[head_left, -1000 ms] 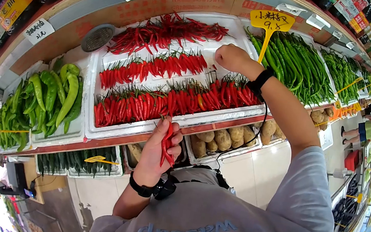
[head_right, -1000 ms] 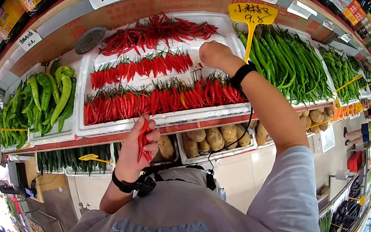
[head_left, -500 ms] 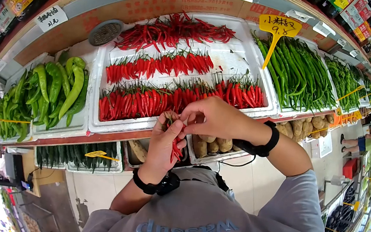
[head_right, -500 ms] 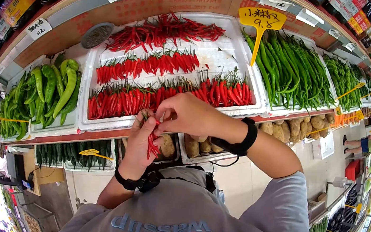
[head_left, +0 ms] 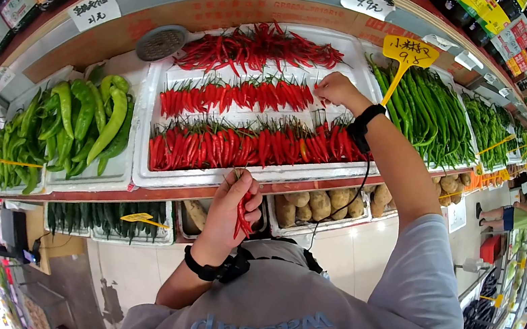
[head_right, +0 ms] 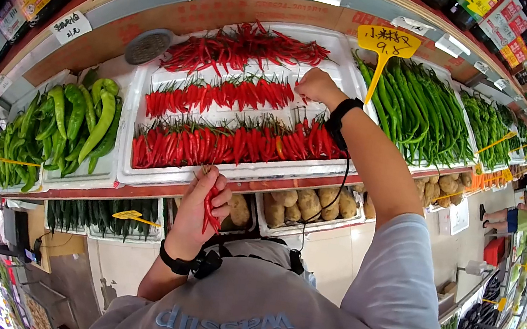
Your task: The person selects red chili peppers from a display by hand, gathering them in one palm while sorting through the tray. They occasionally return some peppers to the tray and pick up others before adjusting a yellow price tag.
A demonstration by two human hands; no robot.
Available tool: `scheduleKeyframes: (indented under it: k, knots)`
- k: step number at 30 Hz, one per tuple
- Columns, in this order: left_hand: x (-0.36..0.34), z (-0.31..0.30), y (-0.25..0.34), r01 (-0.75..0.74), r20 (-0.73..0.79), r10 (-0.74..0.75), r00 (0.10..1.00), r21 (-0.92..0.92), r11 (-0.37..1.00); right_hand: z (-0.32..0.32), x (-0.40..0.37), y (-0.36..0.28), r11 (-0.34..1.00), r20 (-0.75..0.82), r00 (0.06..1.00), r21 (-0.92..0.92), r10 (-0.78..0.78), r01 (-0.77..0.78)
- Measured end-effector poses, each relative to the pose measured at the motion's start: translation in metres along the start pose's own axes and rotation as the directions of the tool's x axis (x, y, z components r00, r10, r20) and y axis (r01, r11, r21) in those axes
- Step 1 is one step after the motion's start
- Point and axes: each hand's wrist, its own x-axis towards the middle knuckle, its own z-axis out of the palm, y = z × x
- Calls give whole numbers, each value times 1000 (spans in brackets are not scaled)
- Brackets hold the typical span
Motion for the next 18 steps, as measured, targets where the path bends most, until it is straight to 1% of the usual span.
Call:
scheduleKeyframes:
  k: [2, 4, 6, 7, 9, 10, 13, 15, 17, 18]
  knots:
    - [-1, -3, 2, 0, -21, 0, 1000, -4, 1000, 4, 0, -1, 997, 50, 996, 13, -80, 79]
    - [-1, -6, 2, -12, -22, 12, 1000, -21, 1000, 7, -6, -7, 995, 28, 995, 18, -101, 100]
    - [-2, -5, 3, -12, -28, 11, 1000, -21, 1000, 9, -9, -9, 984, -79, 981, -36, -179, 177]
    - [-2, -5, 3, -8, -30, 8, 1000, -17, 1000, 10, -8, -8, 983, -79, 980, -37, -181, 178]
    - [-2, -5, 1, -5, -25, 4, 1000, -19, 1000, 13, -8, -7, 983, -138, 977, 69, -160, 171]
    - [-2, -6, 0, -1, -19, 1, 1000, -20, 1000, 13, -9, -7, 983, -139, 977, 69, -160, 171]
    - [-2, -5, -2, 9, -11, -9, 1000, -24, 1000, 15, -14, -8, 987, -110, 982, 42, -151, 156]
    - [-1, -5, -4, 21, -12, -21, 1000, -28, 999, 15, -18, -10, 984, -170, 969, -36, -178, 174]
    - [-1, -4, -5, 33, -16, -34, 999, -32, 999, 9, -23, -10, 982, -186, 965, -54, -187, 180]
    - [1, -4, -4, 82, 8, -82, 997, -132, 988, 4, -27, -14, 980, -199, 960, -73, -198, 187]
